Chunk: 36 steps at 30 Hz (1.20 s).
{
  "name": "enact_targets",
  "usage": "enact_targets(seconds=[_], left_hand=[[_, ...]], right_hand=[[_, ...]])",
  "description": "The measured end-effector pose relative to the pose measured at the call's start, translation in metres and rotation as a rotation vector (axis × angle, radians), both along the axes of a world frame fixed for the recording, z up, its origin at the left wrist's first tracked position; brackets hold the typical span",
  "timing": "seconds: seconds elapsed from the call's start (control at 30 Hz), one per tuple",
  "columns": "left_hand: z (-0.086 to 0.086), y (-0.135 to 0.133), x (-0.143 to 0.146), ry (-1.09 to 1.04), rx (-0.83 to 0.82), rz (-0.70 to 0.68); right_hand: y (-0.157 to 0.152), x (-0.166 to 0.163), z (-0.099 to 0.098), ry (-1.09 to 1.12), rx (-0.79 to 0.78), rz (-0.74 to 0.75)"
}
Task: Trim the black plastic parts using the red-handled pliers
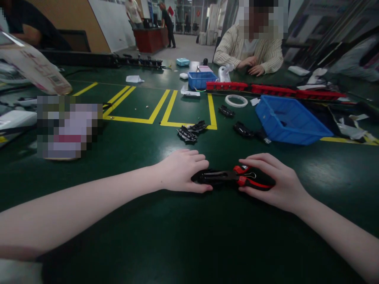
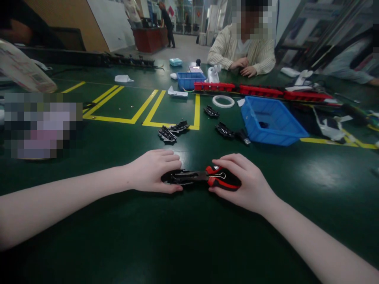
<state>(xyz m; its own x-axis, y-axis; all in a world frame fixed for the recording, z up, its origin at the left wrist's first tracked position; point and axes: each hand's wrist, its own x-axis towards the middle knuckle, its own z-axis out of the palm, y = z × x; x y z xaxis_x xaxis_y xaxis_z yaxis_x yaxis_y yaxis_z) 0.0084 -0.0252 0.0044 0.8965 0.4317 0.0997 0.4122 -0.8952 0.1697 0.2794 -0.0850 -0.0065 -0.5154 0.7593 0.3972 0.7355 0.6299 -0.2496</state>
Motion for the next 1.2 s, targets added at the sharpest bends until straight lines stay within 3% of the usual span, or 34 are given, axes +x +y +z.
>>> enact_targets(seconds=[0.7,1.2], left_hand=[[0.0006,0.0008,0.0019,0.002,0.022,-0.011],[0.0003,0.0016,0.002,-0.021,0.019,-0.021]], right_hand=[[0.0021,0.0015,-0.0027,0.037,-0.073,0.051],[0.0029,0.0018,-0.0048,0.012,-0.023,0.102]])
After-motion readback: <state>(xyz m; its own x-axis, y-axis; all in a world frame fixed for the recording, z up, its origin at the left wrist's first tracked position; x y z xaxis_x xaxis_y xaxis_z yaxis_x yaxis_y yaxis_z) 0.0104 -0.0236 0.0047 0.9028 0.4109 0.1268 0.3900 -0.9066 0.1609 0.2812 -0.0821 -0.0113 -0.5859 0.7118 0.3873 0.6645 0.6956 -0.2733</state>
